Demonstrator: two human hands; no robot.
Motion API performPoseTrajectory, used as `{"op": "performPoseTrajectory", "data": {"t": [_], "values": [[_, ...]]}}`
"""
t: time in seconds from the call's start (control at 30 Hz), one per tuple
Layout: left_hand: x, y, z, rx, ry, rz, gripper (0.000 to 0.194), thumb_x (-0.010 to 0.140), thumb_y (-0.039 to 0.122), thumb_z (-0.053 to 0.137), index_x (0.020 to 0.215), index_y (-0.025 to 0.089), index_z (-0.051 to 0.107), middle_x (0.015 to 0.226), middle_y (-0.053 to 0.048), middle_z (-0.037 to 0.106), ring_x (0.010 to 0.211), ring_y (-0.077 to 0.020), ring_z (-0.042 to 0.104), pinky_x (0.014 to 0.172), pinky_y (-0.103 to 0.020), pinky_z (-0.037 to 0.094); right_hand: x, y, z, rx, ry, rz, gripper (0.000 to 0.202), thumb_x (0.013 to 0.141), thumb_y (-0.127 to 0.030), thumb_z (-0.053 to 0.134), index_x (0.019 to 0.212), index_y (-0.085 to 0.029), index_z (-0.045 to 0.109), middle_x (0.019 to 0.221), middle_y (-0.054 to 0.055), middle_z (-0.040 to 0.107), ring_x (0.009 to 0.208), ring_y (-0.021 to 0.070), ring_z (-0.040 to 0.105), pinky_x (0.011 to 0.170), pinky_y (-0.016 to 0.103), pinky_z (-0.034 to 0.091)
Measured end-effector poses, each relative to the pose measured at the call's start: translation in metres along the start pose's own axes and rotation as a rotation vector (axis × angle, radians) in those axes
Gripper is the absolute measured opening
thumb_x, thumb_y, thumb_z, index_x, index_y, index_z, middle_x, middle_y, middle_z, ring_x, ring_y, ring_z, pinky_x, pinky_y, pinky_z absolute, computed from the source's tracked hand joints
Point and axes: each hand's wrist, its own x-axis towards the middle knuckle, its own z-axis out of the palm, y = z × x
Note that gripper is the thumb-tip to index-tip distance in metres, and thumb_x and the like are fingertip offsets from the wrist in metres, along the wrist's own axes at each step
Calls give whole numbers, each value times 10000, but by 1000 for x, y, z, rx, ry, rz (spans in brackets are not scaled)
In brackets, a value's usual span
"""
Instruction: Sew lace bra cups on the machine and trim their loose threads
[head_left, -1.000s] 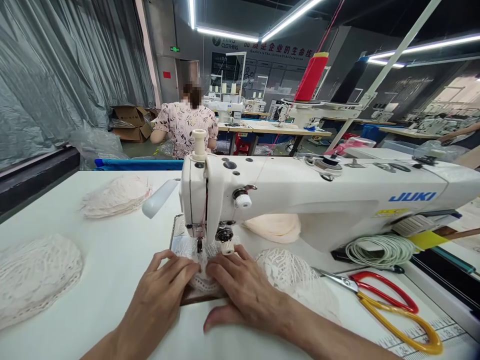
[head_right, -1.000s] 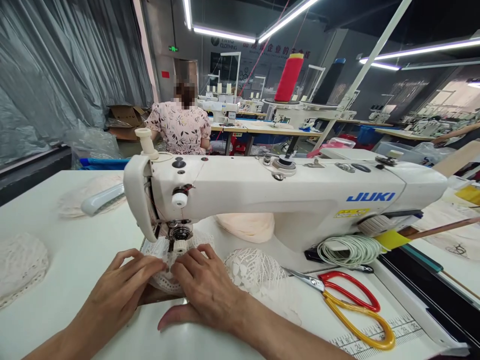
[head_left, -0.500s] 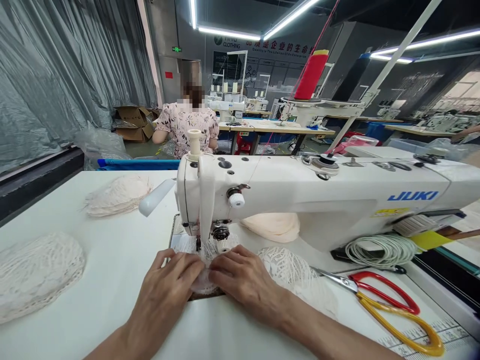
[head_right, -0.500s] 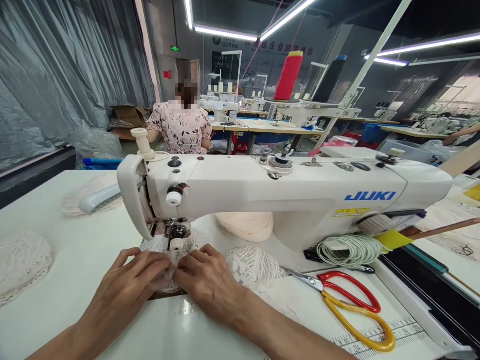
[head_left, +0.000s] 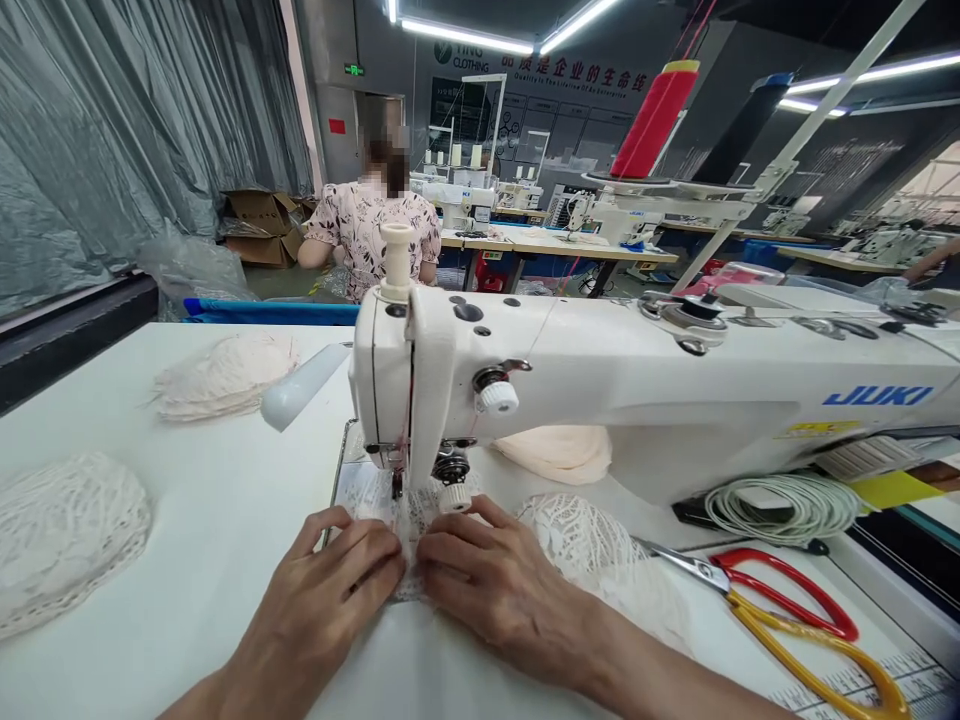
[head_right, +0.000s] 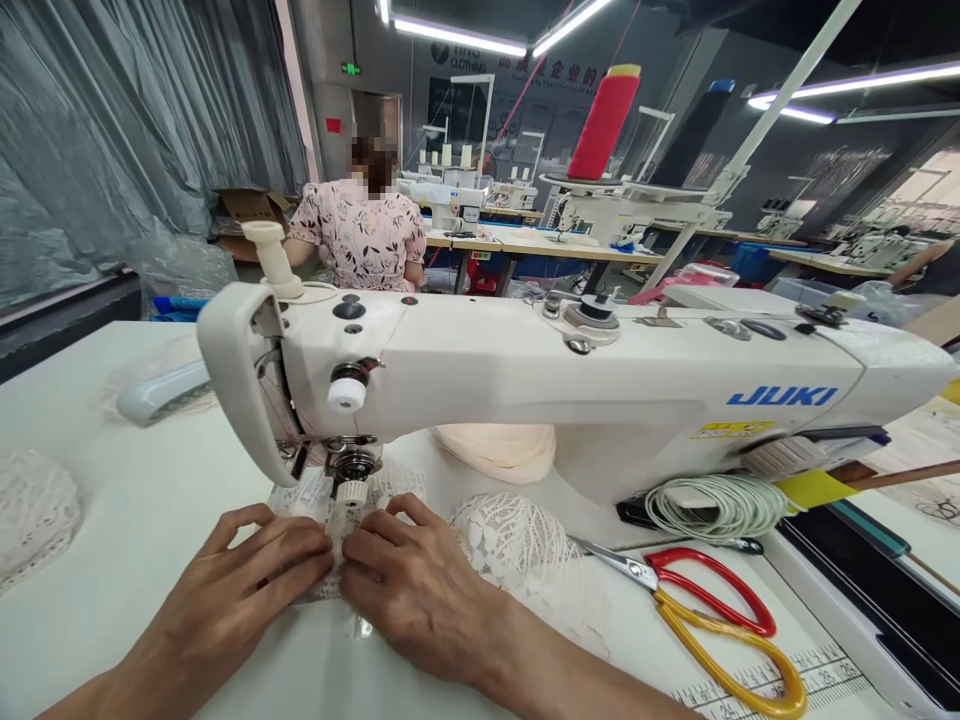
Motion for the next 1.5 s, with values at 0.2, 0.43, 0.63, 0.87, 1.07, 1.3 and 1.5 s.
{"op": "performPoseTrajectory", "data": {"t": [0.2, 0.43, 0.63, 0.87, 1.07, 1.3, 1.5], "values": [[-2, 0, -1, -1, 16, 52, 290, 928, 93, 393, 953, 265, 625, 911, 6, 683, 902, -162, 631, 859, -355, 449, -1, 2, -3, 32, -71, -36, 187, 844, -60, 441, 728, -169, 540, 821, 15, 630, 775, 144, 516, 693, 334, 314], [-6, -1, 3, 3, 100, 147, 201, 928, 60, 438, 957, 121, 627, 929, -53, 678, 946, -169, 601, 889, -380, 372, 1, 4, -7, 79, -84, -92, 220, 901, -172, 473, 687, -163, 524, 749, -17, 621, 712, 129, 492, 725, 340, 269], [-2, 3, 2, 41, 101, 167, 288, 955, 63, 355, 994, 108, 637, 911, -67, 673, 903, -164, 599, 861, -374, 359, 1, 4, -7, 113, -75, -118, 192, 902, -175, 484, 714, -170, 526, 793, -28, 638, 728, 132, 487, 756, 345, 258], [-3, 4, 2, 74, 106, 169, 300, 954, 68, 352, 1000, 128, 643, 926, -62, 668, 894, -166, 594, 863, -374, 352, 0, 4, -7, 125, -98, -96, 278, 935, -324, 471, 719, -163, 538, 812, -15, 640, 743, 136, 486, 737, 341, 270], [2, 5, -2, 88, 125, 154, 344, 986, 143, 303, 969, 138, 646, 889, -54, 661, 837, -155, 592, 839, -361, 344, -1, 5, 3, 138, 39, 50, 526, 867, -625, 400, 857, -131, 579, 838, 44, 642, 754, 153, 512, 754, 323, 317], [13, -9, -1, 112, 104, 80, 337, 983, 159, 288, 1023, 186, 621, 939, -45, 658, 795, -147, 608, 883, -382, 336, -1, 15, 21, 28, 49, 158, 669, 812, -712, 326, 1102, -154, 552, 994, 94, 645, 892, 210, 557, 890, 387, 325], [14, -25, 3, 108, 79, 63, 344, 912, 77, 348, 1125, 214, 581, 1016, -63, 632, 857, -166, 621, 950, -415, 289, 3, 17, 23, -6, 71, 206, 676, 825, -703, 302, 1201, -181, 509, 1058, 76, 640, 962, 220, 548, 927, 411, 310]]}}
